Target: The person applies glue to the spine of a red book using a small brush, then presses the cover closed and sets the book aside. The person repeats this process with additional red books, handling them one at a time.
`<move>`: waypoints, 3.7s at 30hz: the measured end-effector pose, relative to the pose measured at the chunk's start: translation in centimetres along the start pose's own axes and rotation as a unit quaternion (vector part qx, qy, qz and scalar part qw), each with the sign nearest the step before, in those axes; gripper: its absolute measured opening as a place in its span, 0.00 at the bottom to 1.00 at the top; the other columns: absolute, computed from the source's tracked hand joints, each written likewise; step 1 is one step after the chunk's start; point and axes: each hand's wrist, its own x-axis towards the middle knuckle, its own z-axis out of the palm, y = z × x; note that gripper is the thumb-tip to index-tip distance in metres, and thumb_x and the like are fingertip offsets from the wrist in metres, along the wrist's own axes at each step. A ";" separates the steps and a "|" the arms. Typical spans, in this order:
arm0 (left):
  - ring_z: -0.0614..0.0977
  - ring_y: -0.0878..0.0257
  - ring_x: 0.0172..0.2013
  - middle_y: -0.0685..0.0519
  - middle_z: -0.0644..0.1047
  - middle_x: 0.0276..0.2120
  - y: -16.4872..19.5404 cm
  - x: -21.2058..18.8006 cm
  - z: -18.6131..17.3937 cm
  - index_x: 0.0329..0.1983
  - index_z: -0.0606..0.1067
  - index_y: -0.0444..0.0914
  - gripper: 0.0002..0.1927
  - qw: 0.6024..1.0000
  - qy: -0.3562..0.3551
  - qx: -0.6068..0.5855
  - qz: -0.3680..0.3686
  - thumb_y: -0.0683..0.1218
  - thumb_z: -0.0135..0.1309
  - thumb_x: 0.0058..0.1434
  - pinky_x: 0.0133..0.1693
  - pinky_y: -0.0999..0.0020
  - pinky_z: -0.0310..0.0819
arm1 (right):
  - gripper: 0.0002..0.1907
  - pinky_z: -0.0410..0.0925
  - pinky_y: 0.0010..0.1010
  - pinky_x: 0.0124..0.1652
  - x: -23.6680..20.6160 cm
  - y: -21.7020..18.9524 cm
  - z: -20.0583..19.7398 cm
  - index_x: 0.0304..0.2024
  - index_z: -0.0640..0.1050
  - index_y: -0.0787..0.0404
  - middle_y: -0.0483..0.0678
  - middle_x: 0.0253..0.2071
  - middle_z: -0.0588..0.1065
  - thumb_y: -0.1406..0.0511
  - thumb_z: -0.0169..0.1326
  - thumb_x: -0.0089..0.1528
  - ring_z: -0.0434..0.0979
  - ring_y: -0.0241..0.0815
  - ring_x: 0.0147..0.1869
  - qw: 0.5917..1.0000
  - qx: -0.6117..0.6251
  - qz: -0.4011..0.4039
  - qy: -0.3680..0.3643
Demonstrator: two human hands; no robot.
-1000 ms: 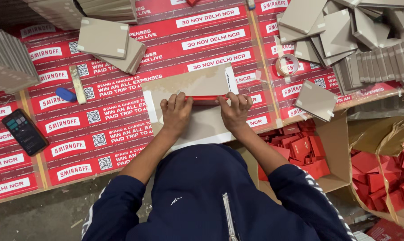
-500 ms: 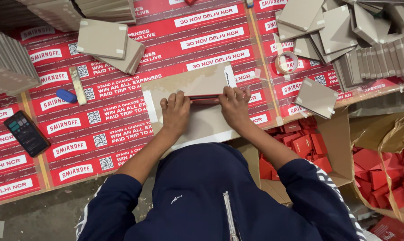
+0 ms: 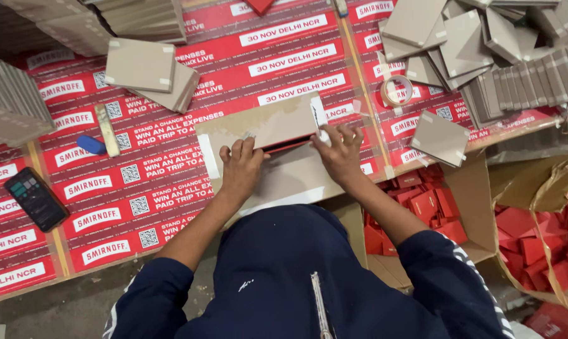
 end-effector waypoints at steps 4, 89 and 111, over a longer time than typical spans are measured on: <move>0.68 0.55 0.57 0.51 0.73 0.55 -0.1 0.5 -0.2 0.35 0.78 0.42 0.12 1.000 0.002 -0.011 0.003 0.54 0.61 0.65 0.56 0.50 0.52 | 0.09 0.54 0.49 0.61 0.3 0.3 0.6 0.44 0.82 0.50 0.43 0.54 0.69 0.62 0.65 0.61 0.62 0.46 0.61 1.000 0.009 -0.004 0.003; 0.83 0.65 0.35 0.45 0.79 0.37 -2.2 -5.4 -1.6 0.54 0.78 0.24 0.15 0.565 -0.140 -0.627 -0.518 0.36 0.53 0.66 0.40 0.72 0.81 | 0.16 0.49 0.67 0.69 5.4 -2.1 0.8 0.29 0.80 0.57 0.38 0.48 0.78 0.52 0.60 0.61 0.72 0.45 0.65 0.955 0.132 -0.189 -0.185; 0.70 0.65 0.26 0.53 0.75 0.34 -1.0 -1.9 -1.2 0.53 0.77 0.40 0.22 0.374 0.008 -0.624 -0.686 0.33 0.42 0.60 0.27 0.70 0.65 | 0.10 0.52 0.69 0.65 4.3 -10.1 -5.1 0.31 0.83 0.61 0.45 0.34 0.75 0.62 0.58 0.62 0.74 0.45 0.45 0.945 0.134 -0.153 -0.258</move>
